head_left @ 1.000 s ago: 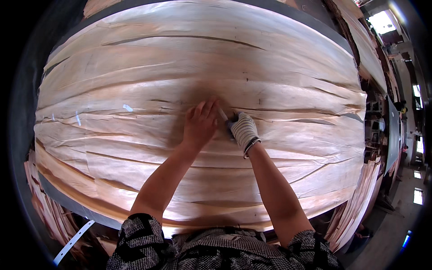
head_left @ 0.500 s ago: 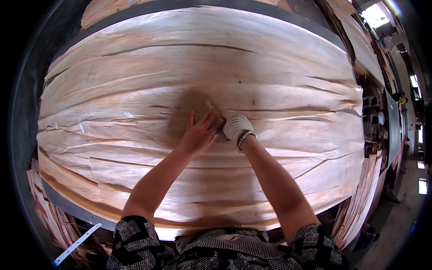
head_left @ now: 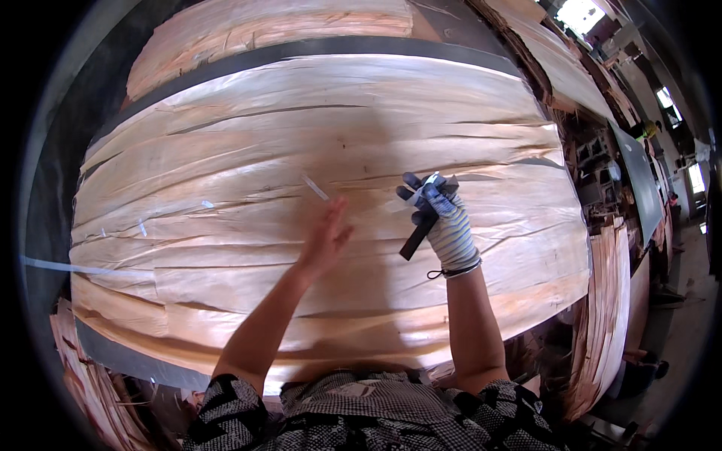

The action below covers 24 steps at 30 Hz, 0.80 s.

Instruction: The person processes wood veneer sheets in a workshop. They begin by applying small pieces of tape to a large sheet, then move to a different station to peel and separate thin strips of veneer. Finally, they align several thin veneer strips on a metal surface and apply white adhesive tape across them to join them.

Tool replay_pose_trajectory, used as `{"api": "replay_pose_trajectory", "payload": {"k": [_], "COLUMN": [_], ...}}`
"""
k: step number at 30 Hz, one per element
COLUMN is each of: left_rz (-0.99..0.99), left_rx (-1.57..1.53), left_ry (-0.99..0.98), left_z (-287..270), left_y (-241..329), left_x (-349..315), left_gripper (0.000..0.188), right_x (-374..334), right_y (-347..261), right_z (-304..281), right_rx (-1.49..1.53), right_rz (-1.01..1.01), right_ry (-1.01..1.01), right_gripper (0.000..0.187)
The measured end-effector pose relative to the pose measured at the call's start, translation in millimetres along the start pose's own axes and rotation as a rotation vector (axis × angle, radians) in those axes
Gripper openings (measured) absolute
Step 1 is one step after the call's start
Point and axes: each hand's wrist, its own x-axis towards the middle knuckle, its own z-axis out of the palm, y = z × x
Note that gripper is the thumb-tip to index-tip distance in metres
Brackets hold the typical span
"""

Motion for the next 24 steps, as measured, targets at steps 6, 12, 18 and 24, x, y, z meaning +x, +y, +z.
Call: {"api": "replay_pose_trajectory", "payload": {"k": [6,12,18,24], "left_rz": [-0.011,-0.316,-0.219,-0.223], "left_rx": [-0.207,-0.534,-0.452,-0.407], "left_ry": [0.035,-0.005,-0.055,-0.135], "left_z": [9.4,20.4,41.6,79.6], "left_y": [119.1,154.1,206.4,236.1], "left_x": [-16.6,-73.2,-106.6,-147.6], "left_gripper": [0.044,0.026,0.026,0.024], "right_x": [-50.4,-98.6,-161.2,-243.5], "right_y": [-6.6,-12.0,-24.1,-28.9], "right_z": [12.5,-12.3,-48.9,-73.2], "right_rx": [0.172,0.117,0.057,0.002], "right_rz": [0.062,0.117,0.029,-0.172], "right_ry": [-0.212,-0.206,-0.026,0.134], "right_gripper": [0.013,0.013,0.011,0.007]}}
